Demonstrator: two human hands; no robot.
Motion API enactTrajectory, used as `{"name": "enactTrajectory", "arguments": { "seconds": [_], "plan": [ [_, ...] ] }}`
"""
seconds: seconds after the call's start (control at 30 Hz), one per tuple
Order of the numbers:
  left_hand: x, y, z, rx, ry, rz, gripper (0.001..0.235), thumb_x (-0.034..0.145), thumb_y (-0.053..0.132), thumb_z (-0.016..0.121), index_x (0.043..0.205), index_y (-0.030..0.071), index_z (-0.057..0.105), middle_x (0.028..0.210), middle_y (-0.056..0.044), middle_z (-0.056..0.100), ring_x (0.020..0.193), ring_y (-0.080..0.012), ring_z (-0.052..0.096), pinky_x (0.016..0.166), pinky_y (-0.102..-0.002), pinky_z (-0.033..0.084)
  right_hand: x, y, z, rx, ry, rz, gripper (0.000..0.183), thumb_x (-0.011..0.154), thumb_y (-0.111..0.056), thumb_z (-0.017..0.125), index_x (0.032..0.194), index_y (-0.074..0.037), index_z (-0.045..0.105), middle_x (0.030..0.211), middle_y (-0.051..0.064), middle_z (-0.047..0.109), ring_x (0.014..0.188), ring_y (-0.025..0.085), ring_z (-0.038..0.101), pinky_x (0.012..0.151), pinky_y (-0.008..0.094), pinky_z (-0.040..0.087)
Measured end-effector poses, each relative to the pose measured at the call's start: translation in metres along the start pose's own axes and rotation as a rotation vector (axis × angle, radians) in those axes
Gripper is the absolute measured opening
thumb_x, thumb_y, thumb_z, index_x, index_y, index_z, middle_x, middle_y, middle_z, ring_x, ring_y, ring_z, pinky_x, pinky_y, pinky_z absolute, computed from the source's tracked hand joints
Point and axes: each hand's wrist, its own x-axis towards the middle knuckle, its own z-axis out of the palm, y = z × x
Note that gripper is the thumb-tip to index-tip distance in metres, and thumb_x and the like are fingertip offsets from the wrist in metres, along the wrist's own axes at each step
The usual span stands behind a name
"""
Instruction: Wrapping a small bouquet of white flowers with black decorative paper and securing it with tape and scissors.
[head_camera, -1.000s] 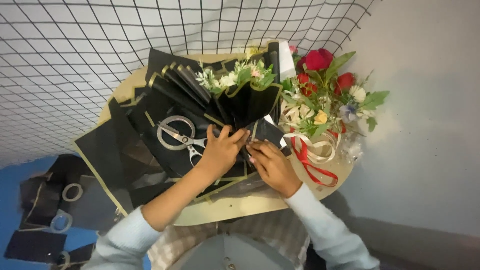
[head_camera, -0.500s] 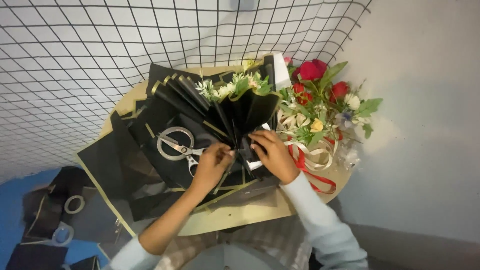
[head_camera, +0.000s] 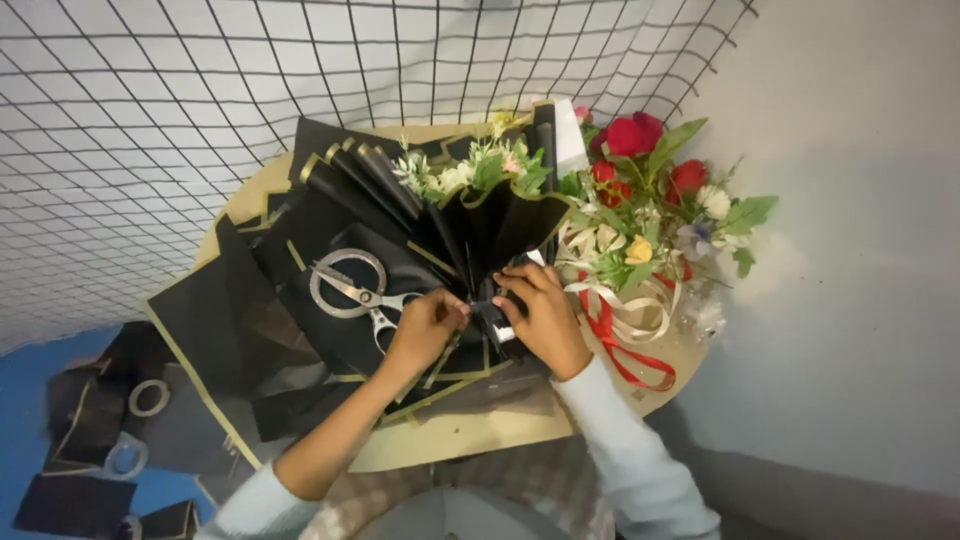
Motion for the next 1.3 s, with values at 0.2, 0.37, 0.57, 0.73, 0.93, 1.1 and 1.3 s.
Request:
{"name": "enactTrajectory", "arguments": {
  "seconds": [0.2,0.37,0.57,0.73,0.93,1.1,1.3],
  "plan": [
    [0.019,-0.023,0.013,0.073,-0.013,-0.014,0.022,0.088,0.02,0.069,0.098,0.002,0.076,0.084,-0.02,0.075,0.086,-0.04,0.073,0.075,-0.045,0.056,0.002,-0.012,-0.005,0.029,-0.01,0.024,0.031,0.088,-0.019,0.08,0.113,-0.001,0.075,0.107,0.014,0.067,0.103,0.033,0.063,0.091,0.039,0.052],
    [0.027,-0.02,0.018,0.073,-0.013,-0.005,0.022,0.088,0.015,0.067,0.099,-0.002,0.075,0.076,-0.019,0.075,0.071,-0.0335,0.074,0.07,-0.042,0.057,0.003,-0.014,-0.007,0.04,0.001,0.016,0.03,0.087,-0.019,0.08,0.111,-0.001,0.075,0.105,0.014,0.067,0.1,0.032,0.063,0.087,0.037,0.053],
    [0.037,-0.021,0.02,0.112,-0.03,0.027,0.021,0.084,0.013,0.069,0.094,-0.004,0.074,0.07,-0.017,0.075,0.073,-0.0392,0.074,0.068,-0.045,0.057,0.004,-0.007,-0.002,0.025,0.013,-0.012,0.032,0.085,-0.018,0.082,0.111,-0.001,0.075,0.102,0.014,0.067,0.095,0.031,0.063,0.086,0.037,0.051],
    [0.032,-0.012,0.012,0.18,-0.031,0.029,0.023,0.085,0.02,0.071,0.081,-0.002,0.076,0.07,-0.02,0.074,0.076,-0.0444,0.073,0.069,-0.046,0.057,0.011,-0.003,-0.005,0.007,0.005,0.0,0.038,0.078,-0.021,0.086,0.112,-0.007,0.075,0.096,0.011,0.066,0.091,0.033,0.062,0.082,0.041,0.053],
    [0.036,-0.03,0.022,0.269,-0.041,-0.012,0.02,0.091,0.02,0.065,0.086,0.004,0.076,0.068,-0.009,0.074,0.073,-0.0318,0.074,0.07,-0.04,0.059,0.035,-0.011,-0.006,-0.085,-0.123,0.052,0.025,0.088,-0.02,0.074,0.111,-0.01,0.071,0.09,0.014,0.069,0.087,0.038,0.068,0.078,0.046,0.055],
    [0.017,-0.011,0.018,0.403,-0.002,0.112,0.019,0.091,0.014,0.06,0.093,0.004,0.075,0.073,-0.015,0.074,0.074,-0.0361,0.074,0.065,-0.042,0.058,0.057,-0.024,-0.01,-0.252,-0.298,0.087,0.036,0.087,-0.028,0.075,0.117,-0.012,0.063,0.095,0.015,0.07,0.095,0.039,0.07,0.083,0.048,0.056],
    [0.007,0.003,0.011,0.303,0.172,0.404,0.009,0.086,0.006,0.071,0.089,-0.003,0.069,0.073,-0.022,0.07,0.074,-0.0417,0.07,0.063,-0.047,0.055,0.058,-0.012,-0.015,-0.119,-0.328,0.1,0.04,0.085,-0.033,0.077,0.112,-0.012,0.056,0.086,0.015,0.066,0.09,0.042,0.069,0.08,0.051,0.055]
  ]
}}
